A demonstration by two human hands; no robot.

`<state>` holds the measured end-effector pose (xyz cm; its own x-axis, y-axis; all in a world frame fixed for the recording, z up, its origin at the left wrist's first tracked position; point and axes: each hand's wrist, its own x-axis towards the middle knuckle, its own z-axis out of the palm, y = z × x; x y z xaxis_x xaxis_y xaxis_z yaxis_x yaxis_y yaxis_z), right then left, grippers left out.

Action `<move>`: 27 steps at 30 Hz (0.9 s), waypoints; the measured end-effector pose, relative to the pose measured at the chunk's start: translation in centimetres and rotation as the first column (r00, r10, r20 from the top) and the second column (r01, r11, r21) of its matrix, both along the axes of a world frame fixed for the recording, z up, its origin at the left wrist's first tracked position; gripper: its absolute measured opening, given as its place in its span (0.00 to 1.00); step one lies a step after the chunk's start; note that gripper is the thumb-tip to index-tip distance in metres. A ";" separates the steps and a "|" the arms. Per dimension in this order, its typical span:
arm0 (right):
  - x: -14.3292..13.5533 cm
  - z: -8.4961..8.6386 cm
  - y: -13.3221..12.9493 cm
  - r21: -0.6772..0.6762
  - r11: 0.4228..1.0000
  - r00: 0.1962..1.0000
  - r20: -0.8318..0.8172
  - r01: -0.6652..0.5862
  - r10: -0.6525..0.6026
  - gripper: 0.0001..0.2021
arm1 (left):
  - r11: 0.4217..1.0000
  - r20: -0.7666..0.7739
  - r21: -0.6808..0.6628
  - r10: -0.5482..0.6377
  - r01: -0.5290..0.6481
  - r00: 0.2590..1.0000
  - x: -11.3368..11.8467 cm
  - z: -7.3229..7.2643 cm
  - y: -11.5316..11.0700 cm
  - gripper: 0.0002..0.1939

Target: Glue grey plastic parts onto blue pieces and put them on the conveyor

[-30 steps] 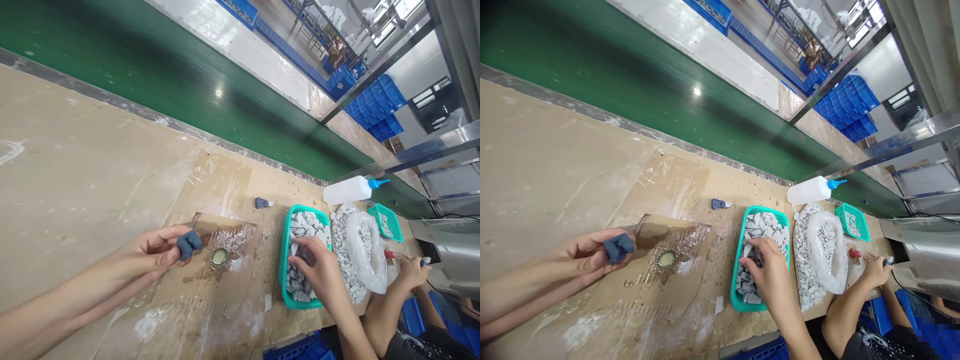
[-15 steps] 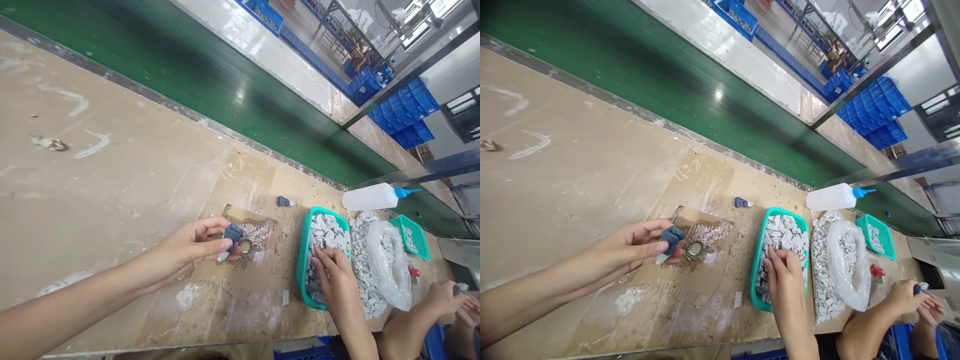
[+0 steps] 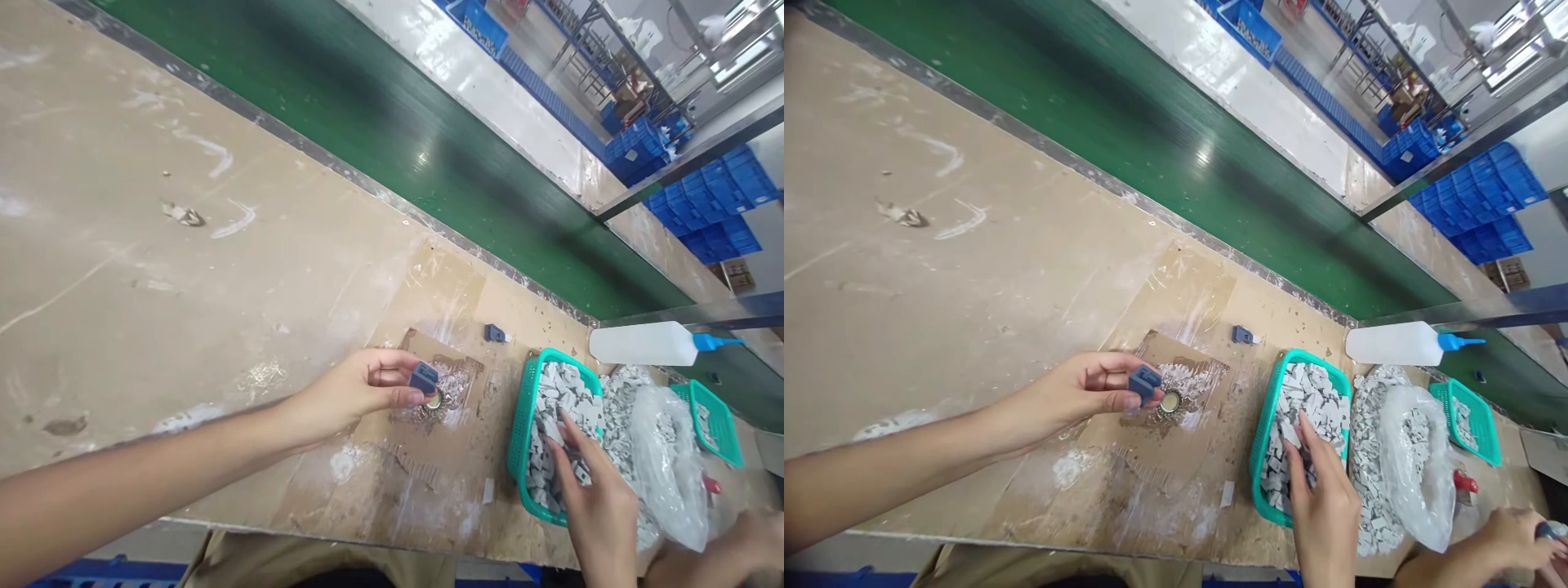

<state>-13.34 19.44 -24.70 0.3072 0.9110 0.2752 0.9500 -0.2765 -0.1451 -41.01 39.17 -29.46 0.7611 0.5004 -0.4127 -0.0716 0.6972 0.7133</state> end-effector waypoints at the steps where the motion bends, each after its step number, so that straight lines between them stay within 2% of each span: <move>1: -0.6 0.4 -0.1 0.027 1.000 1.000 -0.013 -0.004 0.004 0.20 | 1.000 0.003 -0.003 0.000 0.001 1.000 0.0 -0.1 0.0 0.16; 3: -2.5 0.9 -0.1 0.080 0.997 0.992 -0.121 -0.022 0.031 0.14 | 1.000 0.012 -0.019 0.001 -0.001 1.000 0.0 -0.2 0.0 0.16; 5: -5.0 0.8 0.4 0.086 0.996 0.935 -0.349 -0.040 0.067 0.11 | 1.000 0.018 -0.025 0.005 -0.004 1.000 -0.1 -0.1 0.0 0.15; 6: -6.2 0.5 0.9 0.068 0.997 0.870 -0.488 -0.035 0.064 0.10 | 1.000 0.023 -0.025 0.006 -0.005 1.000 -0.1 -0.1 0.1 0.15; 8: -8.4 -0.7 2.1 -0.015 1.000 0.693 -0.721 -0.006 -0.007 0.10 | 1.000 0.044 -0.022 0.013 -0.012 0.999 -0.2 0.0 0.1 0.14; 10: -9.7 -2.2 3.3 -0.089 0.995 0.529 -0.843 0.040 -0.097 0.10 | 1.000 0.082 -0.016 0.019 -0.018 0.996 -0.3 -0.1 0.1 0.13; 12: -10.2 -3.5 4.1 -0.100 0.991 0.454 -0.882 0.088 -0.130 0.11 | 1.000 0.125 -0.018 0.024 -0.022 0.992 -0.4 -0.2 0.1 0.12; 14: -10.2 -4.3 4.6 -0.060 0.992 0.473 -0.875 0.107 -0.104 0.11 | 0.999 0.159 -0.026 0.027 -0.023 0.987 -0.5 -0.2 0.0 0.11; 21: -11.2 -5.5 5.0 0.084 0.989 0.710 -0.704 0.120 -0.027 0.13 | 0.993 0.140 -0.102 0.081 -0.067 0.987 -0.6 0.6 0.2 0.08; 24: -12.0 -6.0 5.0 0.177 0.981 0.839 -0.544 0.080 0.030 0.14 | 0.992 0.104 -0.103 0.088 -0.077 0.991 -0.7 0.9 0.5 0.08; 27: -12.3 -6.4 5.0 0.268 0.963 0.905 -0.407 -0.014 0.126 0.16 | 0.993 0.088 -0.086 0.083 -0.075 0.993 -0.8 1.1 0.6 0.07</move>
<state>-25.63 24.42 -31.15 0.3823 0.8514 0.3591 0.8016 -0.1123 -0.5872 -41.79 39.73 -28.41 0.7571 0.5276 -0.3852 -0.1910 0.7427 0.6418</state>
